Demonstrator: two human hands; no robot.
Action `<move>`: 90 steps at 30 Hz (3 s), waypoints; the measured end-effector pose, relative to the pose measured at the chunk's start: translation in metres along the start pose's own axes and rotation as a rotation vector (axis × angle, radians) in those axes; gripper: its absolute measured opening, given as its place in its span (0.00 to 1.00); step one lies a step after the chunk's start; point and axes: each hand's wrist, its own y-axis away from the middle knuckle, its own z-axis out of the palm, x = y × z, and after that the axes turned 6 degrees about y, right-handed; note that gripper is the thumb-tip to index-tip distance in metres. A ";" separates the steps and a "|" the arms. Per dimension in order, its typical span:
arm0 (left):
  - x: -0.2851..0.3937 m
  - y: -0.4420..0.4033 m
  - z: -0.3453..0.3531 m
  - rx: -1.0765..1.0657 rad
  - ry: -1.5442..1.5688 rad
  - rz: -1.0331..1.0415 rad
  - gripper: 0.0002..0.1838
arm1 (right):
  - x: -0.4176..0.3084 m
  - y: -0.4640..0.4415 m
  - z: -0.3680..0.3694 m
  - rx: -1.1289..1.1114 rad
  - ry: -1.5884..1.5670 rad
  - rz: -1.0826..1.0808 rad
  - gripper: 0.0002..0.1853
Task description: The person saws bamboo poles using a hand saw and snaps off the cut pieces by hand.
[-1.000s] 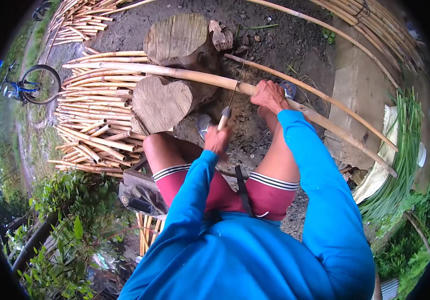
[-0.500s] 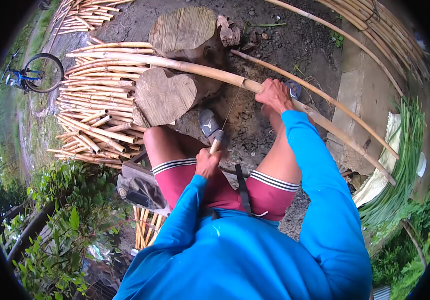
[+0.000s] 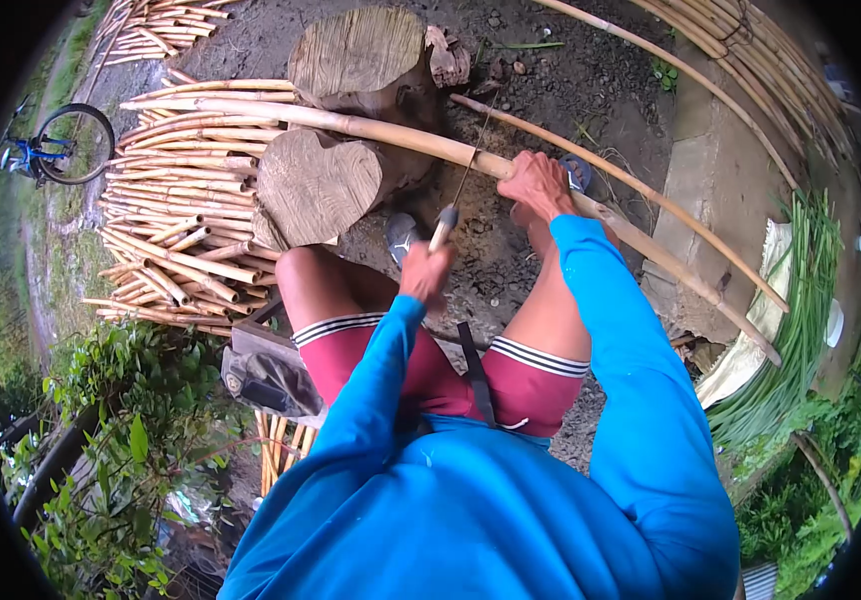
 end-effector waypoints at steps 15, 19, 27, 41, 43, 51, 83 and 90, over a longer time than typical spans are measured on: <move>0.027 -0.018 -0.001 -0.027 -0.118 0.034 0.27 | -0.002 0.005 0.001 -0.030 -0.016 0.012 0.21; -0.045 0.035 -0.021 0.054 -0.023 0.033 0.22 | -0.004 -0.002 -0.006 -0.032 -0.023 0.024 0.21; -0.022 -0.014 -0.005 -0.066 -0.431 0.398 0.16 | -0.006 0.006 -0.007 -0.032 -0.040 0.029 0.21; -0.044 0.036 -0.024 -0.012 0.000 0.158 0.26 | -0.004 0.004 0.000 -0.028 -0.019 0.011 0.21; -0.036 0.040 -0.026 -0.040 0.018 0.101 0.26 | -0.004 0.001 -0.001 -0.018 -0.021 0.008 0.21; -0.042 0.006 -0.017 0.028 -0.138 0.143 0.23 | -0.003 0.000 -0.004 -0.028 0.006 -0.011 0.21; -0.005 -0.049 0.002 -0.016 -0.464 0.514 0.19 | -0.004 0.012 0.001 -0.029 0.010 0.004 0.21; -0.012 0.030 -0.023 -0.055 0.109 -0.086 0.26 | -0.011 0.005 -0.002 0.010 0.006 -0.031 0.20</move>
